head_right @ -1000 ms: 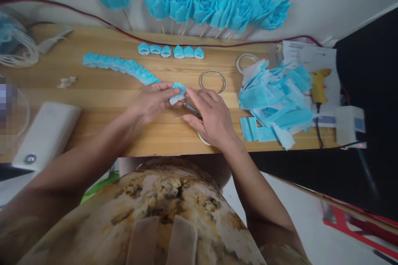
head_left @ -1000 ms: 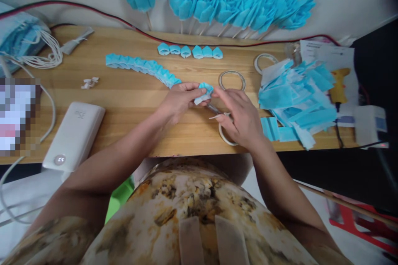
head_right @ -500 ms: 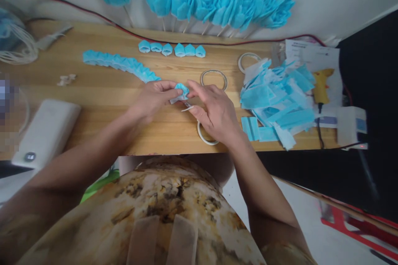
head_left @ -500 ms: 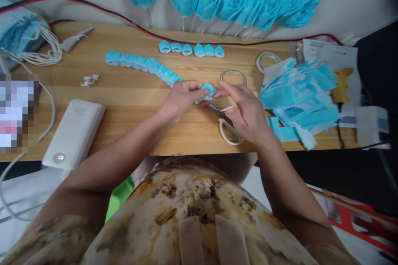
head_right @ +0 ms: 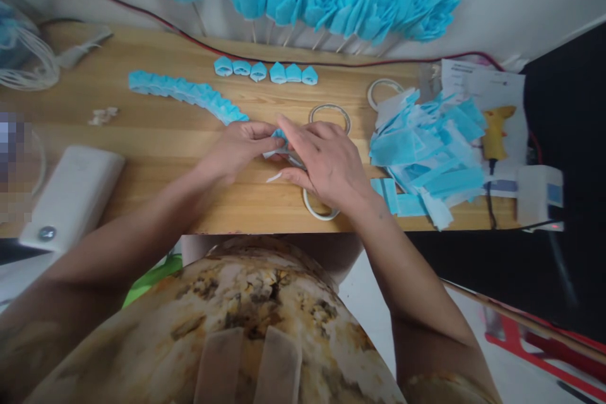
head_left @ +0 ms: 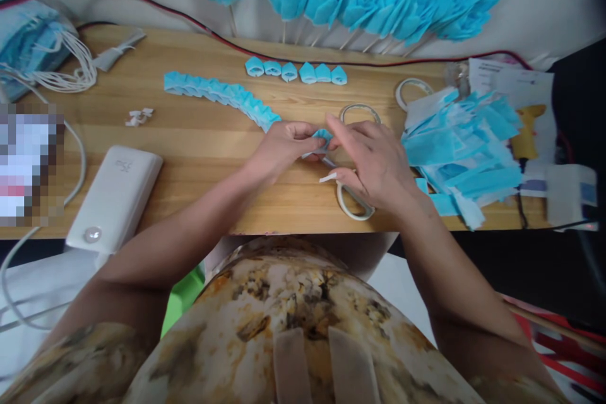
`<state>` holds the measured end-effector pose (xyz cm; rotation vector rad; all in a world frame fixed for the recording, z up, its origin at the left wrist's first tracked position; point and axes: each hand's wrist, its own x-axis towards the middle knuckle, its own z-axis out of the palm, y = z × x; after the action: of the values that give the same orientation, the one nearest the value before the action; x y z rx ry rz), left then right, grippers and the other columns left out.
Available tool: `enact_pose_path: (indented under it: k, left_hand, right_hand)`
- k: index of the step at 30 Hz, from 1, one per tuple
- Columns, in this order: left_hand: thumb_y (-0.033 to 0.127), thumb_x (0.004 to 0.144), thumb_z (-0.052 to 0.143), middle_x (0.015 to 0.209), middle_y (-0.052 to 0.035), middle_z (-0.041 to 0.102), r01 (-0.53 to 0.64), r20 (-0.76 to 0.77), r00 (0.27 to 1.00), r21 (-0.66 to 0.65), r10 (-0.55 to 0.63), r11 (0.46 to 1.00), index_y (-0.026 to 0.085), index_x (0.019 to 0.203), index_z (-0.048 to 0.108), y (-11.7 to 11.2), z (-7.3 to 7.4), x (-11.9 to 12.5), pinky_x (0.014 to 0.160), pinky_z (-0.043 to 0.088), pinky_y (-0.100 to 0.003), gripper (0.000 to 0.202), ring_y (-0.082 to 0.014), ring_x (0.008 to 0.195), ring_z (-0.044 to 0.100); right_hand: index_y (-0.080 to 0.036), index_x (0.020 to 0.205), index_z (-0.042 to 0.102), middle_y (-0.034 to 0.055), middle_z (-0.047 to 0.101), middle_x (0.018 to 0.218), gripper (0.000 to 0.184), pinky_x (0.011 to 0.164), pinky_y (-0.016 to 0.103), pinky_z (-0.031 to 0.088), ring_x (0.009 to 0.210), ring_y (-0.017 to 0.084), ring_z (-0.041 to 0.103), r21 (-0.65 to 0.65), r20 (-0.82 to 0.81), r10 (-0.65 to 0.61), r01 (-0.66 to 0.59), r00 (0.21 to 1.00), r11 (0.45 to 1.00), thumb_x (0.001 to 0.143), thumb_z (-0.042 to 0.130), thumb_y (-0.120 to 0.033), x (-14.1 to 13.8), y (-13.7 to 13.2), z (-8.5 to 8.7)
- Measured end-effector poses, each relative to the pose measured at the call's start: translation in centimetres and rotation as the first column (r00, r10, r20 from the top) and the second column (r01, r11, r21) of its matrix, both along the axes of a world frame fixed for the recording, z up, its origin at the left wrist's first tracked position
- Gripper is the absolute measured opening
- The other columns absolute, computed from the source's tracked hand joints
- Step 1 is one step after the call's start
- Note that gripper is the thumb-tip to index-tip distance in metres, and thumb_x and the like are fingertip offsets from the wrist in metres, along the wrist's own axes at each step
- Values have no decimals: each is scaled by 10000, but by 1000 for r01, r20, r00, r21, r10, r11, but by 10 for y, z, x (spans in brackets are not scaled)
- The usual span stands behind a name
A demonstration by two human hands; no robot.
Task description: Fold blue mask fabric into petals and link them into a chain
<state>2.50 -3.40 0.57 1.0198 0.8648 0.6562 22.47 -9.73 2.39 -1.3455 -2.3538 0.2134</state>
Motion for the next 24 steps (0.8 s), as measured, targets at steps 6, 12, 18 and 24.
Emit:
enact_pose_path:
  k: [6, 12, 18, 24]
  left_hand:
    - [190, 851, 794, 816, -29, 786, 20, 8, 1000, 61, -20, 998, 135, 863, 801, 1, -4, -1, 811, 579, -270, 56, -131, 744, 708]
    - [275, 831, 867, 842, -29, 783, 46, -26, 999, 85, -44, 995, 130, 904, 760, 3, -7, -1, 849, 595, -294, 195, -138, 777, 732]
    - [193, 848, 808, 877, -19, 791, 19, -56, 998, 88, -15, 996, 135, 941, 751, 4, -7, -1, 844, 596, -267, 124, -129, 826, 741]
    - [104, 848, 764, 845, -4, 774, -11, -57, 998, 94, 16, 995, 132, 956, 722, 5, -7, 1, 821, 607, -271, 120, -107, 743, 726]
  right_hand:
    - [-352, 1686, 319, 96, 764, 1244, 803, 1013, 582, 519, 1186, 391, 667, -7, 52, -1, 1, 999, 1000, 1003, 386, -769, -1, 2, 3]
    - [-360, 1704, 257, 105, 761, 1269, 796, 988, 585, 530, 1190, 394, 676, 34, 78, 33, -35, 996, 999, 1017, 349, -752, -1, 1, 3]
    - [-359, 1650, 407, 94, 776, 1237, 739, 985, 585, 531, 1192, 389, 681, 20, -33, 66, -65, 997, 998, 1017, 403, -740, 0, 3, 0]
    - [-336, 1439, 662, 36, 801, 1033, 571, 1065, 515, 536, 1066, 277, 738, -123, -562, -154, 102, 812, 987, 1080, 354, -656, 2, -8, -3]
